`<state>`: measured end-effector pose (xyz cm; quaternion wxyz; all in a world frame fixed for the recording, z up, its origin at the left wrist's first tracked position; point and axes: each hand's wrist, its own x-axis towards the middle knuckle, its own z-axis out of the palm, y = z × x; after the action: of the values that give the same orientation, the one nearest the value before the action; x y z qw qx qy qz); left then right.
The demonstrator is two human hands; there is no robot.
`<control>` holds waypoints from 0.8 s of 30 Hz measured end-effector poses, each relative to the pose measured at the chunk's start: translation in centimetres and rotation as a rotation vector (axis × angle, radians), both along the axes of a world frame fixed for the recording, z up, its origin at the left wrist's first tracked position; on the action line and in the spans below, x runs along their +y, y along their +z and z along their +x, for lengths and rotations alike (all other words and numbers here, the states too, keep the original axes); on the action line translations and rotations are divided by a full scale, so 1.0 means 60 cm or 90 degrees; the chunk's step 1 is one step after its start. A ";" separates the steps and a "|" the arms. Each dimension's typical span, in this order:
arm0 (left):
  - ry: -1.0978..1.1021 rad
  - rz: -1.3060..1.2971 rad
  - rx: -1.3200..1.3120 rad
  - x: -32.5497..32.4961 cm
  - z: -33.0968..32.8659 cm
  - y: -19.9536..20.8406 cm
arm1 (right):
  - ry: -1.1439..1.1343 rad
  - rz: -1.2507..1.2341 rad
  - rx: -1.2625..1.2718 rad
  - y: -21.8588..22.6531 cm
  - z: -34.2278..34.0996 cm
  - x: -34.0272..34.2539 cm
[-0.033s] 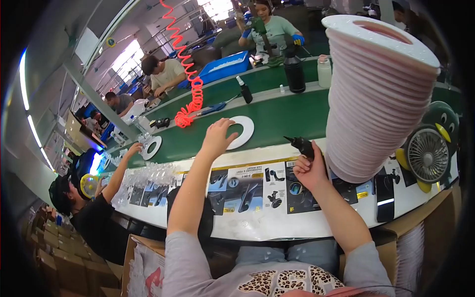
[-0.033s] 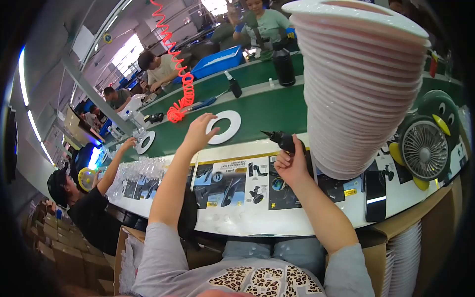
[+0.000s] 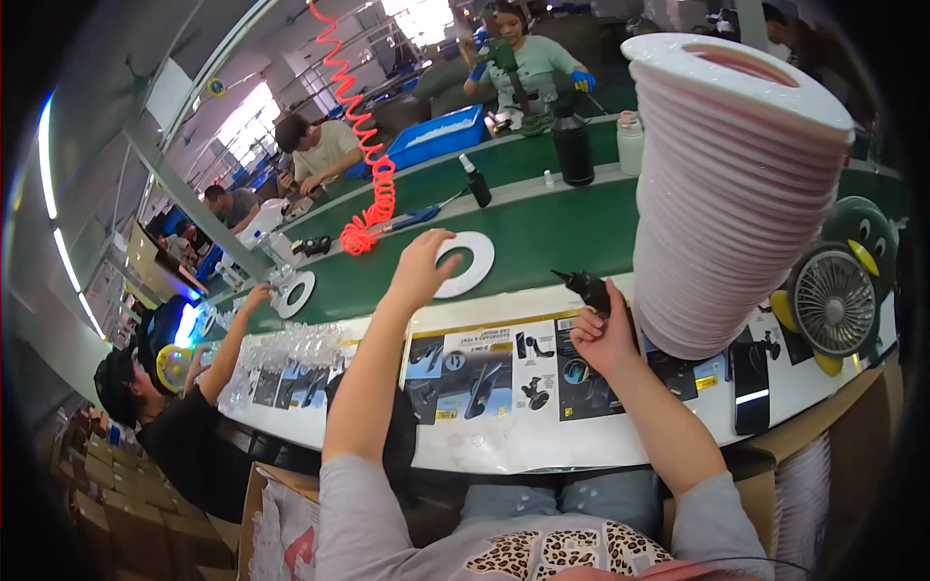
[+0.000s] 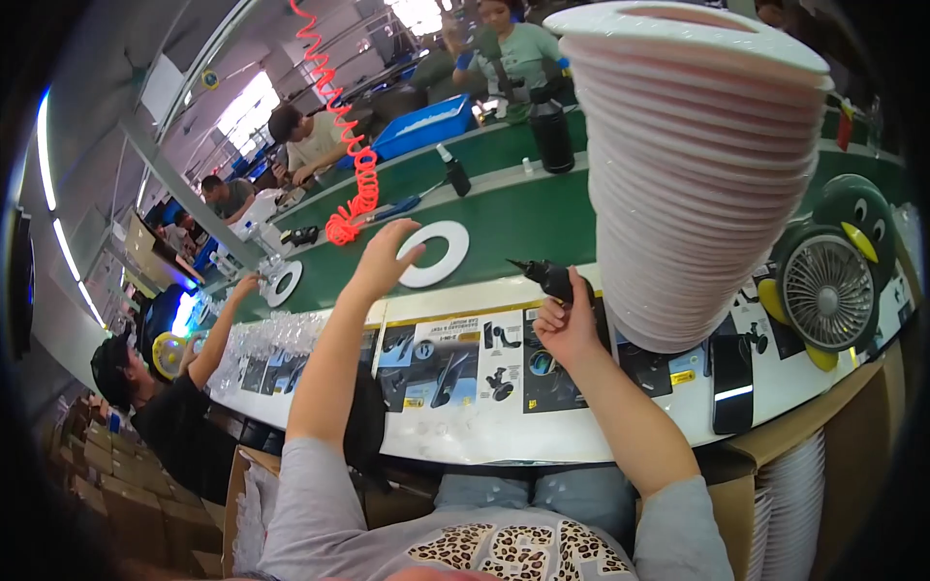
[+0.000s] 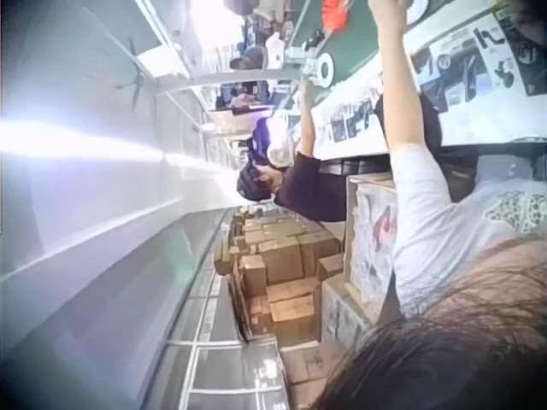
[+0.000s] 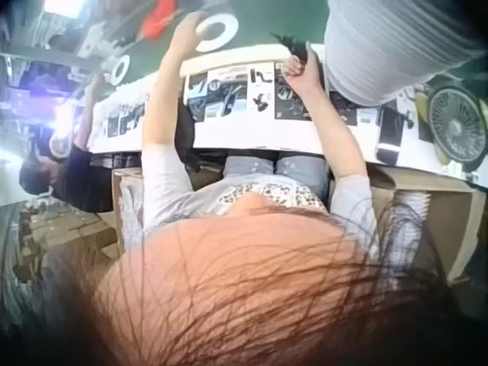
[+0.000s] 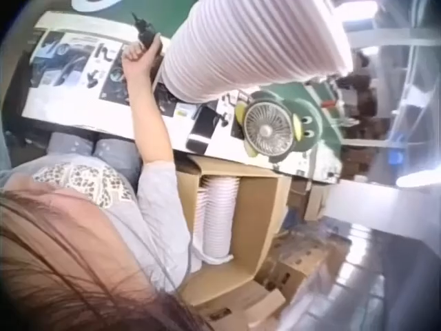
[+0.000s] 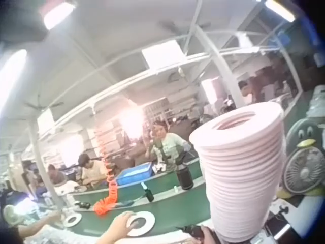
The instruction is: Apply glue to a circular plastic light fixture component on a factory assembly line.
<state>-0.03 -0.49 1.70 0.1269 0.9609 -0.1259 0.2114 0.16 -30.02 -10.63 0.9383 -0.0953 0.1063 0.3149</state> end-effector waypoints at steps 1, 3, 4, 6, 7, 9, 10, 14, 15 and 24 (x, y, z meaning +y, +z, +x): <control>0.003 -0.053 -0.008 -0.007 0.000 0.026 | 0.009 0.006 0.011 -0.001 -0.002 0.001; -0.041 -0.141 -0.047 -0.037 0.006 0.101 | 0.010 0.002 -0.001 0.004 0.008 0.009; -0.066 -0.199 -0.054 -0.064 -0.004 0.136 | 0.010 -0.001 -0.002 0.005 0.002 0.005; -0.172 -0.306 -0.049 -0.104 -0.007 0.199 | 0.037 0.020 -0.030 -0.011 -0.004 0.004; -0.215 -0.272 -0.067 -0.142 -0.014 0.237 | 0.031 0.009 -0.048 -0.018 -0.002 0.002; -0.302 -0.249 -0.106 -0.223 -0.033 0.300 | 0.031 0.001 -0.061 -0.022 -0.007 -0.001; -0.326 -0.225 -0.123 -0.259 -0.045 0.325 | 0.024 -0.009 -0.071 -0.020 -0.008 0.000; -0.471 -0.108 -0.220 -0.380 -0.044 0.378 | 0.043 -0.008 -0.086 -0.031 0.001 0.004; -0.476 -0.072 -0.205 -0.408 -0.058 0.384 | 0.034 -0.010 -0.075 -0.020 0.000 0.004; -0.363 0.151 -0.246 -0.491 -0.011 0.363 | 0.017 0.009 -0.082 -0.007 0.006 0.004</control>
<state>-0.67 -29.96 23.46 0.0420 0.8375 -0.4343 0.3290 0.55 -29.78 -11.05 0.9397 -0.1097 0.0424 0.3213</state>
